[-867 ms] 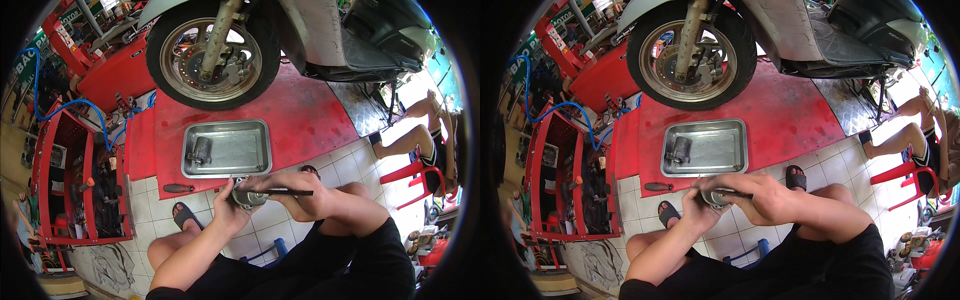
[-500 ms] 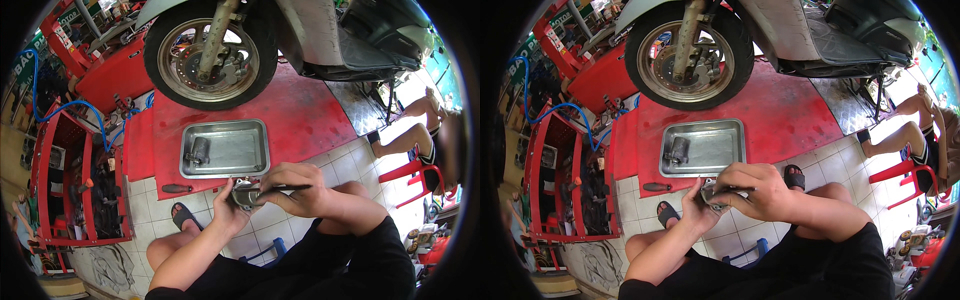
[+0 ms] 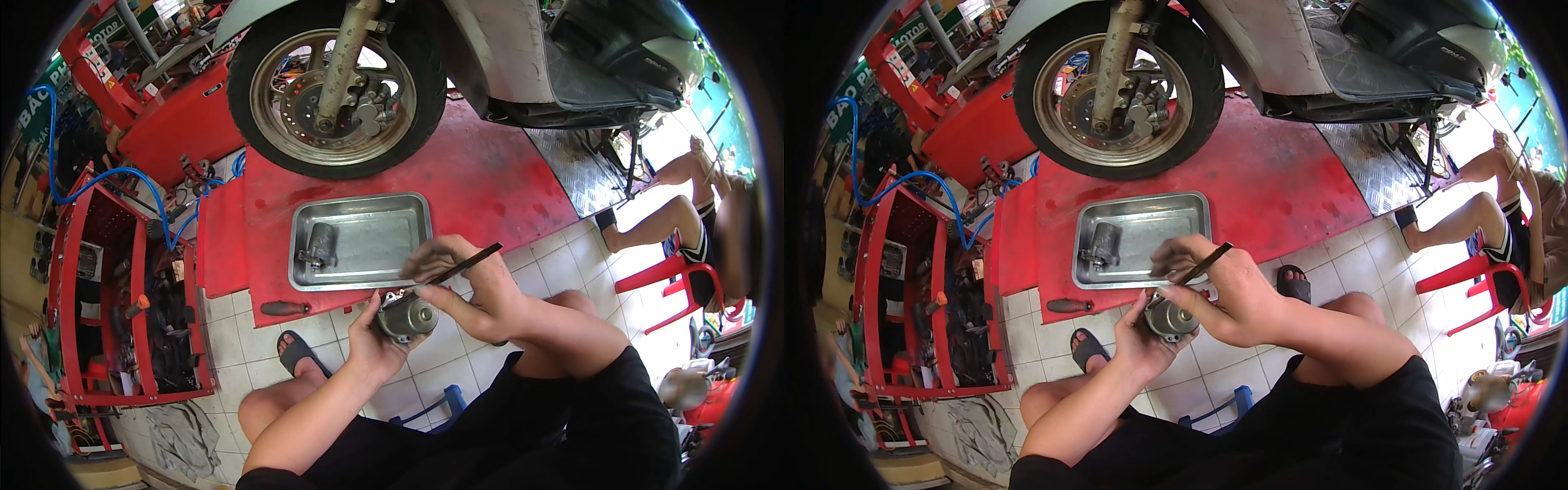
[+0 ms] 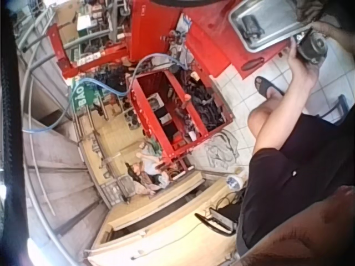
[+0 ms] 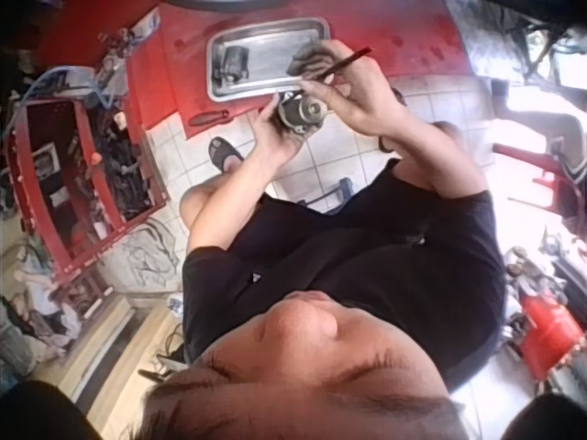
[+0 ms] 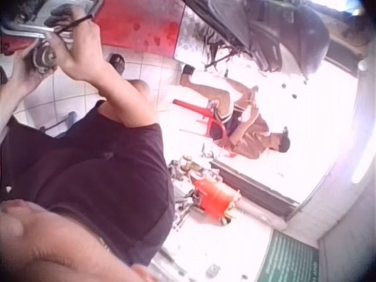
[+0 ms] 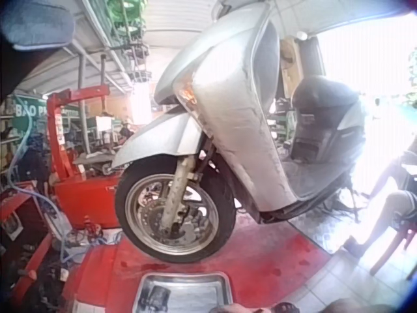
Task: The person sits on the floor of a workshop and uses a screwdriver to disassemble a cylindrical metal scooter part, likely a starter motor. They remove small components and place them into a metal tray while a scooter is elevated on a lift nearby.
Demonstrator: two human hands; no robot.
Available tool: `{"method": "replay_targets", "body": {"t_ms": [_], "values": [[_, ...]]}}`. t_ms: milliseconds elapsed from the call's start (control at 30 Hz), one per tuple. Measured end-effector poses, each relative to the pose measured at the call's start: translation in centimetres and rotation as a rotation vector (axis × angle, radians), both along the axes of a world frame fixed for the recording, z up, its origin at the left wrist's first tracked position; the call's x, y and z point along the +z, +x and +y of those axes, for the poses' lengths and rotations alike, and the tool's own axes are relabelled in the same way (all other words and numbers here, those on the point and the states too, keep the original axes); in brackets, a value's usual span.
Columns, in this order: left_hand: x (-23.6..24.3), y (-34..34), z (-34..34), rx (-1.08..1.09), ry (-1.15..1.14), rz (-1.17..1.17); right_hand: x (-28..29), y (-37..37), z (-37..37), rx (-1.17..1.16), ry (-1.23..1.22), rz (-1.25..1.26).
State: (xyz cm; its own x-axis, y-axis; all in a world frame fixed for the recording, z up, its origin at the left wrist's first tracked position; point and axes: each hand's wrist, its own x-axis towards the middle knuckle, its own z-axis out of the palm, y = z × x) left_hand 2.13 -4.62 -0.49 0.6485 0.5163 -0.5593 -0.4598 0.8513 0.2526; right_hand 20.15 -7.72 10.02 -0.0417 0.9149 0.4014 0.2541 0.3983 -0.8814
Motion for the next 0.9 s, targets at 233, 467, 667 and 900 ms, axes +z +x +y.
{"method": "replay_targets", "body": {"t_ms": [233,467,667,900], "values": [[0.4,-0.1,0.4,0.045,-0.014,0.051,0.0,1.3,0.0,0.124,-0.014,-0.085],[-0.3,0.3,0.7,0.084,-0.032,0.048,0.0,1.3,0.0,0.032,-0.015,-0.346],[0.2,0.6,1.0,0.093,-0.029,0.074,-0.4,2.1,0.4,0.175,0.000,-0.020],[-0.6,0.6,1.6,0.113,-0.050,0.003,-1.8,1.8,1.5,0.029,0.110,-0.214]]}}
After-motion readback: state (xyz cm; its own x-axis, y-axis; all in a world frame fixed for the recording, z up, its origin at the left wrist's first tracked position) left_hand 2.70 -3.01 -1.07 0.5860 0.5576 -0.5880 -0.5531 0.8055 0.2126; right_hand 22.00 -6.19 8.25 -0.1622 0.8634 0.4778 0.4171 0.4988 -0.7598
